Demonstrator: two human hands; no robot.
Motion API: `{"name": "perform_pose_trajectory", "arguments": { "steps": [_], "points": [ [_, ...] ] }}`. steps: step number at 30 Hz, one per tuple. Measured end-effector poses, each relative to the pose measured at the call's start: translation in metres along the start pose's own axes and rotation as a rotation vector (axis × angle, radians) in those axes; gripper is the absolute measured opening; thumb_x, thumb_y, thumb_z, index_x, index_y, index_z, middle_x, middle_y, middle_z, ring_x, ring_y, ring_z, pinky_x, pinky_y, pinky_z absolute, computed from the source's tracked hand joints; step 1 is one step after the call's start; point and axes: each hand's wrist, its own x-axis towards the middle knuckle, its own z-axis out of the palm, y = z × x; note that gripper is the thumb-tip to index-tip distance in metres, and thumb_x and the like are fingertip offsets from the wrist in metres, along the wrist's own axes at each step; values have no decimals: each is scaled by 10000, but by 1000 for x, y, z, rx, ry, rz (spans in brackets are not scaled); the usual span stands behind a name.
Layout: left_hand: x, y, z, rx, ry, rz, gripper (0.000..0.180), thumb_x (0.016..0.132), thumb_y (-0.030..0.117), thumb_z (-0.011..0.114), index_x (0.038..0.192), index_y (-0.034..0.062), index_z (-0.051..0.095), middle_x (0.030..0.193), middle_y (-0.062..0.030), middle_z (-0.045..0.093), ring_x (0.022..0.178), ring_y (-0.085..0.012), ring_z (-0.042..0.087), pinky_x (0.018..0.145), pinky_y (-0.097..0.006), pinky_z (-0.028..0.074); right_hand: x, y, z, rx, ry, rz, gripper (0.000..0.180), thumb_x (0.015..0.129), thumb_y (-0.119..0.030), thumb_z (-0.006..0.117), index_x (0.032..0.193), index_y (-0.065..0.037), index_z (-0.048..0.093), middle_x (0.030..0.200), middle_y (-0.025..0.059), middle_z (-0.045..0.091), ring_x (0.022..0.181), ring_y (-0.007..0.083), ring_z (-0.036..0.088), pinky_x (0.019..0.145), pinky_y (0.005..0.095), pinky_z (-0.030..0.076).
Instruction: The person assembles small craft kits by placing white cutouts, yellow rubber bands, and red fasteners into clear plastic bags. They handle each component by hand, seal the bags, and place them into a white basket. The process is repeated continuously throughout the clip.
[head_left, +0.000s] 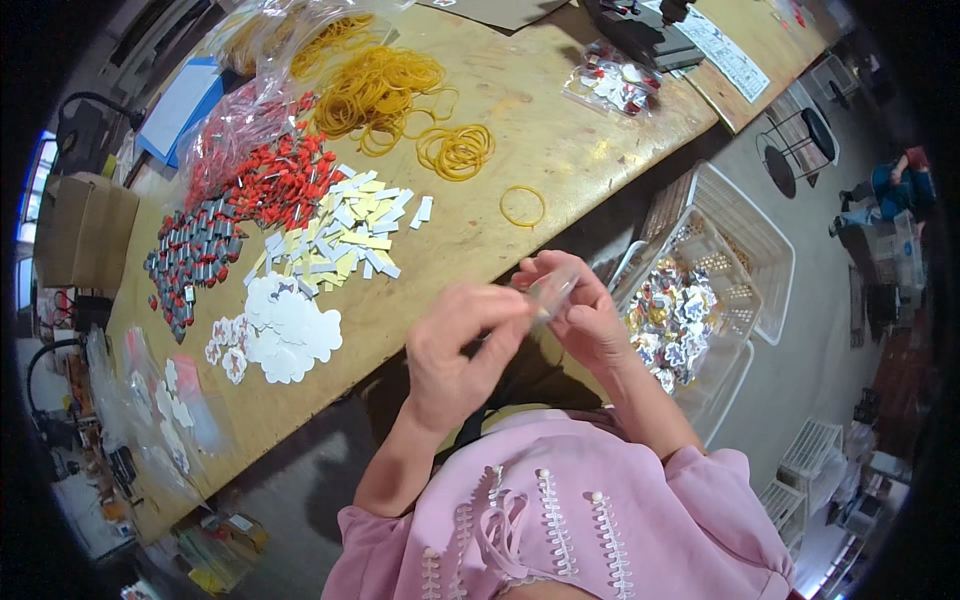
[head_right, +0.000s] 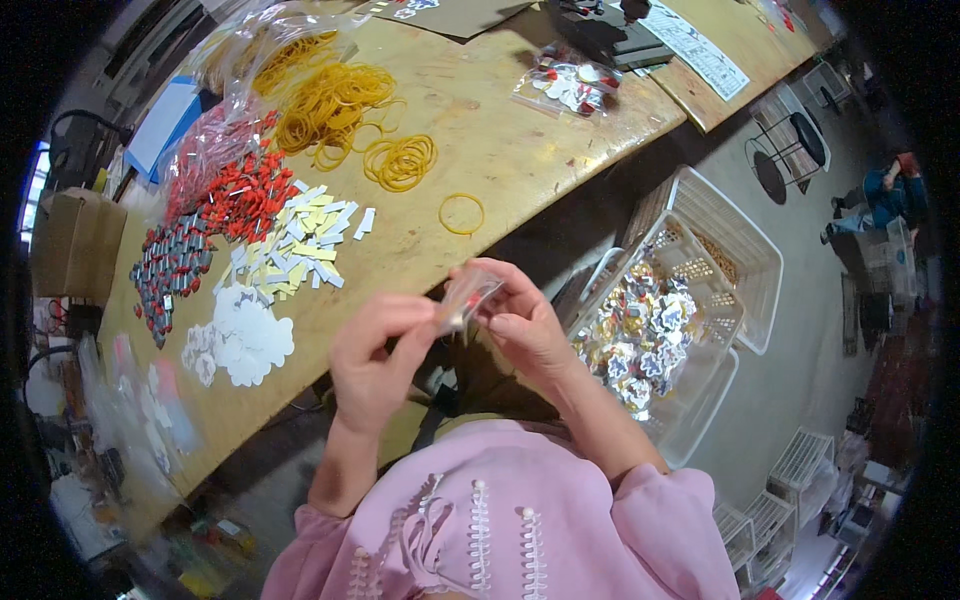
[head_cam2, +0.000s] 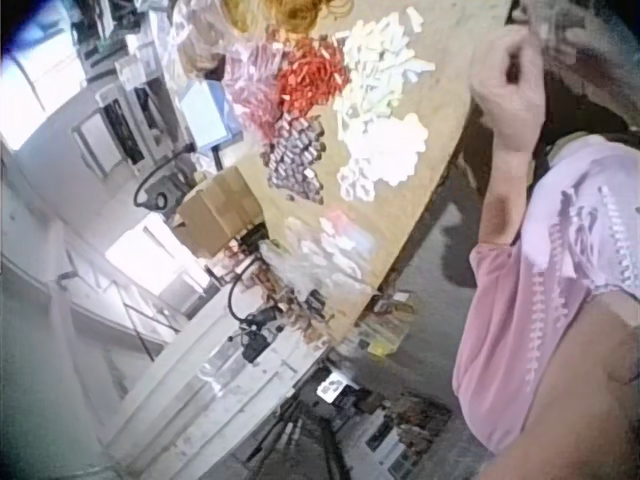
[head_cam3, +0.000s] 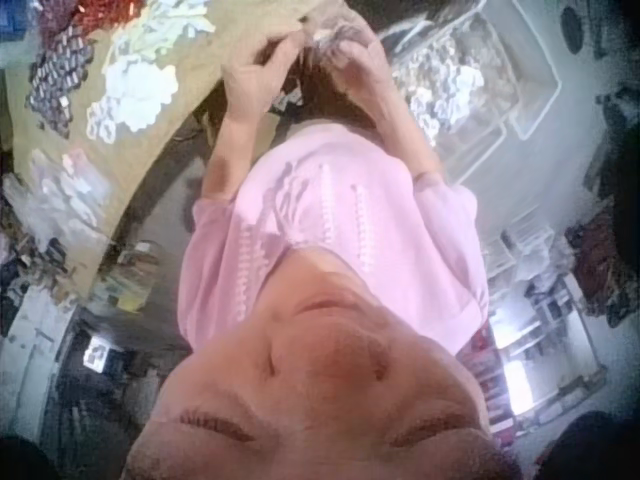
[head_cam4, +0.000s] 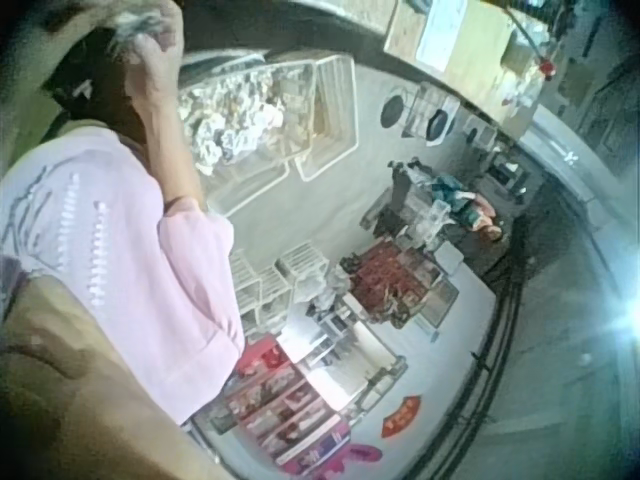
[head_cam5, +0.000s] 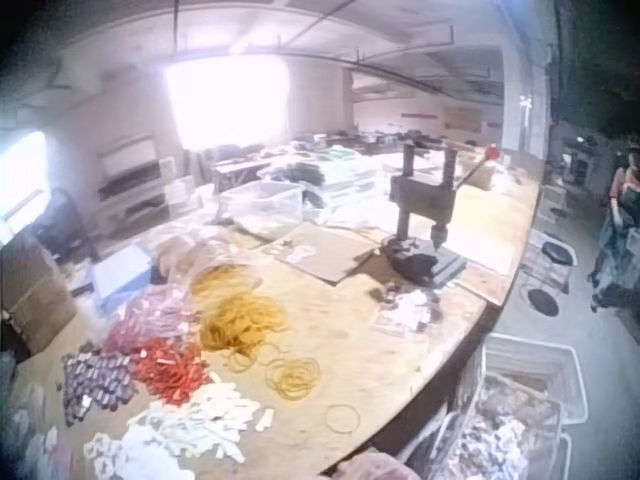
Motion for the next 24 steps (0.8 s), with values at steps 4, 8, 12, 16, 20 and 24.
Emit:
{"name": "perform_pose_trajectory", "arguments": {
  "steps": [4,8,12,16,20,24],
  "points": [
    [2,4,-14,287,-26,152,114,791,-13,710,895,32,705,896,-103,716,804,-284,678,721,-356,532,5,-8,-1,-216,-94,-90,656,843,-317,759,1372,-25,505,1357,141,572,1299,257,507,1112,426,370],
    [0,4,-22,194,-70,95,101,809,-7,689,903,23,715,894,-119,723,808,-278,684,741,-351,528,7,-17,14,-376,-96,-64,385,966,-216,611,1294,-17,570,1315,154,599,1212,230,562,1059,390,411],
    [-3,0,-29,177,-34,93,80,835,2,683,905,11,721,885,-118,725,803,-245,685,747,-332,520,3,-7,18,-317,-53,-85,199,999,-103,546,1157,-7,618,1188,143,648,1144,225,600,1017,374,452],
    [-6,-7,-32,50,-27,-65,48,868,4,680,904,-11,708,847,-89,700,752,-157,655,684,-272,505,6,-8,28,-357,8,-148,167,986,-97,594,1113,4,635,1081,78,687,1021,142,643,942,304,511],
    [-12,-15,-31,-50,-4,-187,32,851,1,696,879,-12,688,790,-83,677,680,-143,649,620,-267,515,5,-10,35,-430,57,-180,125,968,-81,628,1067,-6,638,1005,50,691,931,114,649,868,277,525],
    [-18,-21,-29,-114,-2,-205,44,844,-22,684,888,-23,681,791,-67,672,652,-117,635,601,-249,507,4,-12,34,-523,47,-147,102,965,-59,624,1050,-5,640,962,36,690,886,103,645,832,264,528]
  ]
}}
